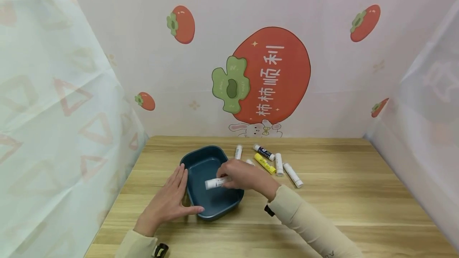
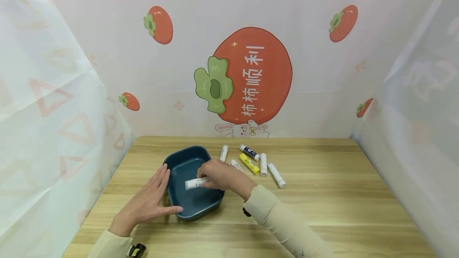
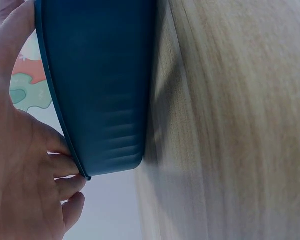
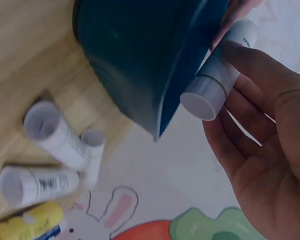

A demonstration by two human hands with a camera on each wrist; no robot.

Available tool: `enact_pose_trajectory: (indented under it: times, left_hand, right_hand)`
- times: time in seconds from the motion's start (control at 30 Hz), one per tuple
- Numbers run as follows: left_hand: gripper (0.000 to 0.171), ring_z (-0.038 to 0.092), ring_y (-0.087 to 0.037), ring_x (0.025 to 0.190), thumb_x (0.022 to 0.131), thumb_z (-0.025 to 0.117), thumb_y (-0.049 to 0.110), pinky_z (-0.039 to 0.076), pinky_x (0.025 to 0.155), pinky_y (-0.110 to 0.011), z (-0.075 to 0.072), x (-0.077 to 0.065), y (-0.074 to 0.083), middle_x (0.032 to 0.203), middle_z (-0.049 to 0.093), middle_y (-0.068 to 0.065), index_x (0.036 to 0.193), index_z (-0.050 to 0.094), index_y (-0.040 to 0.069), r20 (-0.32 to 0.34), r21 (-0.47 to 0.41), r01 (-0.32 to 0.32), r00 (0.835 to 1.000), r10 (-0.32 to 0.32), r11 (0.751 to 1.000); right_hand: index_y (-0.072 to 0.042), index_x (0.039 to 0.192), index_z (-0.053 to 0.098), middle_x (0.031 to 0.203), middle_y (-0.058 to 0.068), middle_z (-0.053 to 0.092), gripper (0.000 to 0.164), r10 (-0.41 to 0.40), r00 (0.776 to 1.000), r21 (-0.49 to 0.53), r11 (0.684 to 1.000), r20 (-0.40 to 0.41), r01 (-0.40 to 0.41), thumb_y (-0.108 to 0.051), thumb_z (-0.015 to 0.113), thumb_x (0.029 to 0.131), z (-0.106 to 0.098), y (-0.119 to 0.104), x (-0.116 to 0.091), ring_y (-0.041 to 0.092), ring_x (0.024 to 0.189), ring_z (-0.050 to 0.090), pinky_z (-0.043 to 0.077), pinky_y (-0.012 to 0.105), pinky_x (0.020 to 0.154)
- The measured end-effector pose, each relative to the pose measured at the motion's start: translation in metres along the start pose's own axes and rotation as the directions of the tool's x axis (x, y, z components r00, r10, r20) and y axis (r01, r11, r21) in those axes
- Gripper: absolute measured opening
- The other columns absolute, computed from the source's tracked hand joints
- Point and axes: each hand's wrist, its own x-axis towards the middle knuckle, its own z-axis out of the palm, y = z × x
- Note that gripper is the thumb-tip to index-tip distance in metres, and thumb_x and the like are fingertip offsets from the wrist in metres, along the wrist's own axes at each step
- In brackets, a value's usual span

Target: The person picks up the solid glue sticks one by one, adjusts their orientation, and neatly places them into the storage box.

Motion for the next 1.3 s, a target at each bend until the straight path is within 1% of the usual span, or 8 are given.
enact_pose_trajectory:
  times: [0.1, 0.2, 0.47, 0.6, 0.83, 1.07, 1.2, 1.3]
  left_hand:
    - [0.132, 0.023, -0.046, 0.161, 0.081, 0.067, 0.085, 0.036, 0.125, -0.059, 0.000, 0.001, 0.000, 0.173, 0.019, -0.030, 0.163, 0.026, -0.010, -0.006, 0.004, -0.007, 1.000, 0.007, 1.000]
    - [0.131, 0.024, -0.047, 0.161, 0.081, 0.066, 0.084, 0.037, 0.125, -0.059, 0.000, 0.002, 0.001, 0.173, 0.019, -0.030, 0.162, 0.026, -0.010, -0.015, 0.009, -0.020, 1.000, 0.020, 1.000]
    - [0.131, 0.023, -0.047, 0.161, 0.082, 0.067, 0.083, 0.036, 0.125, -0.059, -0.001, 0.004, 0.003, 0.172, 0.020, -0.032, 0.162, 0.026, -0.012, -0.009, 0.007, -0.030, 1.000, 0.030, 1.000]
    - [0.132, 0.022, -0.047, 0.161, 0.081, 0.068, 0.083, 0.036, 0.125, -0.059, -0.002, 0.004, 0.003, 0.173, 0.018, -0.031, 0.163, 0.024, -0.011, 0.001, -0.002, -0.022, 1.000, 0.022, 1.000]
    - [0.132, 0.023, -0.047, 0.161, 0.081, 0.068, 0.082, 0.037, 0.125, -0.059, -0.004, 0.004, 0.004, 0.173, 0.017, -0.031, 0.162, 0.024, -0.011, 0.002, -0.006, -0.019, 1.000, 0.019, 1.000]
    - [0.131, 0.025, -0.047, 0.160, 0.081, 0.068, 0.083, 0.038, 0.124, -0.058, -0.002, 0.004, 0.003, 0.172, 0.020, -0.031, 0.162, 0.026, -0.012, -0.002, 0.009, -0.020, 1.000, 0.020, 1.000]
    - [0.131, 0.024, -0.047, 0.161, 0.081, 0.068, 0.083, 0.038, 0.124, -0.058, -0.001, 0.003, 0.002, 0.172, 0.020, -0.031, 0.162, 0.026, -0.012, -0.001, 0.010, -0.015, 1.000, 0.015, 1.000]
    - [0.132, 0.024, -0.048, 0.160, 0.081, 0.068, 0.083, 0.038, 0.124, -0.059, -0.001, 0.001, 0.002, 0.172, 0.020, -0.032, 0.162, 0.026, -0.012, 0.003, 0.008, -0.011, 1.000, 0.011, 1.000]
  right_hand:
    - [-0.016, 0.112, 0.079, 0.103, -0.006, 0.076, 0.016, -0.023, 0.999, -0.054, 0.998, 0.043, 0.025, -0.022, 0.079, 0.097, 0.009, -0.003, 0.007, 0.002, 0.084, 0.059, 0.054, 0.015, 0.079]
    - [-0.017, 0.112, 0.079, 0.103, -0.007, 0.076, 0.016, -0.024, 0.997, -0.078, 0.996, 0.077, 0.030, -0.021, 0.079, 0.097, 0.018, -0.004, 0.010, 0.000, 0.083, 0.059, 0.055, 0.015, 0.079]
    - [-0.018, 0.098, 0.079, 0.093, -0.010, 0.075, 0.005, -0.016, 0.988, -0.057, 0.998, 0.156, 0.025, -0.018, 0.081, 0.095, 0.039, -0.006, 0.012, -0.003, 0.076, 0.058, 0.050, 0.013, 0.069]
    - [-0.019, 0.095, 0.079, 0.089, -0.011, 0.074, 0.005, 0.005, 0.981, -0.054, 0.999, 0.192, 0.005, -0.020, 0.083, 0.093, 0.046, -0.008, 0.012, -0.004, 0.074, 0.057, 0.048, 0.012, 0.066]
    - [-0.022, 0.095, 0.082, 0.092, -0.013, 0.075, 0.004, 0.013, 0.970, -0.045, 0.999, 0.242, -0.003, -0.019, 0.083, 0.093, 0.046, -0.010, 0.011, -0.005, 0.076, 0.059, 0.050, 0.012, 0.068]
    - [-0.023, 0.100, 0.085, 0.098, -0.013, 0.079, 0.010, 0.042, 0.949, -0.017, 0.999, 0.311, -0.038, -0.016, 0.080, 0.094, 0.042, -0.009, 0.011, -0.008, 0.081, 0.062, 0.052, 0.010, 0.071]
    - [-0.024, 0.105, 0.086, 0.103, -0.014, 0.080, 0.013, 0.058, 0.944, 0.011, 0.998, 0.325, -0.065, -0.017, 0.080, 0.094, 0.041, -0.008, 0.011, -0.008, 0.084, 0.065, 0.053, 0.010, 0.072]
    - [-0.023, 0.109, 0.085, 0.106, -0.013, 0.080, 0.016, 0.054, 0.943, 0.026, 0.997, 0.328, -0.066, -0.018, 0.080, 0.095, 0.041, -0.009, 0.011, -0.008, 0.087, 0.066, 0.053, 0.010, 0.073]
